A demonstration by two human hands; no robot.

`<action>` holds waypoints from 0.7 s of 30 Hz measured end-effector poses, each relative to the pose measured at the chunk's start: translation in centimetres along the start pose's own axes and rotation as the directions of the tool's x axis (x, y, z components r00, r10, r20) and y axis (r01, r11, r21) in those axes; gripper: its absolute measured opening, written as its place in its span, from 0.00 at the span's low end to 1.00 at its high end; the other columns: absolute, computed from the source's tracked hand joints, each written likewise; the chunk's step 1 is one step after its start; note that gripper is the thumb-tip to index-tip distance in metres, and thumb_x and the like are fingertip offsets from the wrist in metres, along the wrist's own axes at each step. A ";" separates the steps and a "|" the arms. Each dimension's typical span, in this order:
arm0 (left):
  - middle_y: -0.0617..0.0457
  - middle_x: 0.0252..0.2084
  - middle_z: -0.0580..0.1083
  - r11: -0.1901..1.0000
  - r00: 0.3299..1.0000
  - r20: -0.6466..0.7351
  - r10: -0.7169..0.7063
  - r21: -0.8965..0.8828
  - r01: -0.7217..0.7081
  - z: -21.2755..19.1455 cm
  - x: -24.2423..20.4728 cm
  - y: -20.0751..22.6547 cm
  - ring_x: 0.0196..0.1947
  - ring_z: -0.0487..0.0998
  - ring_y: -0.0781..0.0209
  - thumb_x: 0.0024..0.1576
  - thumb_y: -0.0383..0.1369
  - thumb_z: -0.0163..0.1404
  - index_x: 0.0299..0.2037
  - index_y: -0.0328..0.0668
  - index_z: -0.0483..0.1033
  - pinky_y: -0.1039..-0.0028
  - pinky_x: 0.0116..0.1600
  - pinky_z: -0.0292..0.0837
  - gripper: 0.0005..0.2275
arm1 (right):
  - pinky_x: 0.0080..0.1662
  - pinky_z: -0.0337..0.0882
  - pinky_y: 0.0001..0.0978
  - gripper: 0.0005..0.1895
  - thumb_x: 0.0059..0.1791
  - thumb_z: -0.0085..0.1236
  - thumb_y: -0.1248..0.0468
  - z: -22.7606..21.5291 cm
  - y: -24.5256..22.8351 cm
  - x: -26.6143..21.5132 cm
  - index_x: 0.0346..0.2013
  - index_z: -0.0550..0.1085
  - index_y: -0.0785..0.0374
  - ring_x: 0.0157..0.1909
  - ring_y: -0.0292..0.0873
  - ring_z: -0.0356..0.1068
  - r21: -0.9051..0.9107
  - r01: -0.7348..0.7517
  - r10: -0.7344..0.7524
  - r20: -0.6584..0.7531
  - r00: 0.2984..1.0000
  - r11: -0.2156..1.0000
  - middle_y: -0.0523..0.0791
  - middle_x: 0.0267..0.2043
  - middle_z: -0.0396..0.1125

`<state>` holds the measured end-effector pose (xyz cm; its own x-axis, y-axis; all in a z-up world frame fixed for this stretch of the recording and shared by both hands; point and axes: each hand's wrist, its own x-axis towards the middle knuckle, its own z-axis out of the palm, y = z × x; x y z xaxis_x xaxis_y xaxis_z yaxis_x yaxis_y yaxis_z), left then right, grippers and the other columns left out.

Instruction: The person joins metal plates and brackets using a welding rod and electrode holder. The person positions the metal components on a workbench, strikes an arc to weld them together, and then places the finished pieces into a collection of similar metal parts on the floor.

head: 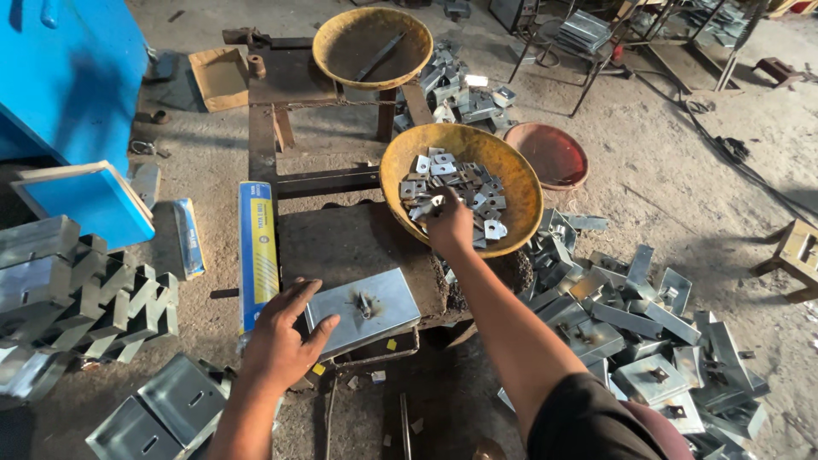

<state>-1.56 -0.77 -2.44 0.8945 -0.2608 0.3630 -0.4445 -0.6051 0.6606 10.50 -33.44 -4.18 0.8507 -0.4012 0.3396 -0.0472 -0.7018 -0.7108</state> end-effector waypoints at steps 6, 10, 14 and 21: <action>0.44 0.57 0.78 0.647 0.962 -0.059 -0.266 -0.751 0.133 5.8 -1.8 2.3 0.58 0.78 0.53 0.65 0.48 0.49 0.57 0.39 0.76 0.66 0.63 0.70 0.21 | 0.41 0.79 0.30 0.27 0.42 0.62 0.80 -4.3 -4.5 -7.4 0.55 0.69 0.67 0.39 0.40 0.77 0.638 -0.258 0.062 0.313 0.948 0.725 0.50 0.39 0.76; 0.49 0.46 0.79 -0.188 0.679 0.443 -0.586 -0.889 0.418 11.4 -3.4 4.6 0.39 0.80 0.53 0.60 0.50 0.47 0.53 0.44 0.78 0.67 0.37 0.75 0.21 | 0.41 0.77 0.31 0.18 0.44 0.64 0.76 -4.5 -6.6 -15.2 0.49 0.74 0.69 0.38 0.40 0.77 0.608 -0.242 -0.033 0.404 0.914 0.756 0.49 0.38 0.76; 0.46 0.42 0.76 -0.223 0.655 0.428 -0.623 -0.899 0.376 14.8 -4.9 5.0 0.37 0.78 0.58 0.62 0.46 0.52 0.52 0.34 0.78 0.67 0.39 0.75 0.20 | 0.40 0.71 0.30 0.12 0.53 0.59 0.66 -4.3 -6.0 -18.9 0.49 0.79 0.68 0.37 0.38 0.70 0.464 -0.321 0.131 0.396 0.909 0.826 0.49 0.37 0.75; 0.51 0.34 0.82 0.515 0.925 0.173 -0.339 -0.788 0.336 12.2 -7.5 6.5 0.30 0.79 0.65 0.57 0.35 0.59 0.43 0.33 0.83 0.74 0.35 0.74 0.11 | 0.43 0.73 0.32 0.18 0.54 0.51 0.59 -7.4 -3.9 -20.0 0.54 0.77 0.67 0.41 0.40 0.72 0.610 -0.587 0.190 0.589 0.786 0.532 0.48 0.44 0.76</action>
<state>-10.58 -11.87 -8.91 0.9862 -0.1658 -0.0019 0.0344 0.1934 0.9805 -10.20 -27.01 -3.66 0.9675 -0.1022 -0.2313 -0.2046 0.2211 -0.9535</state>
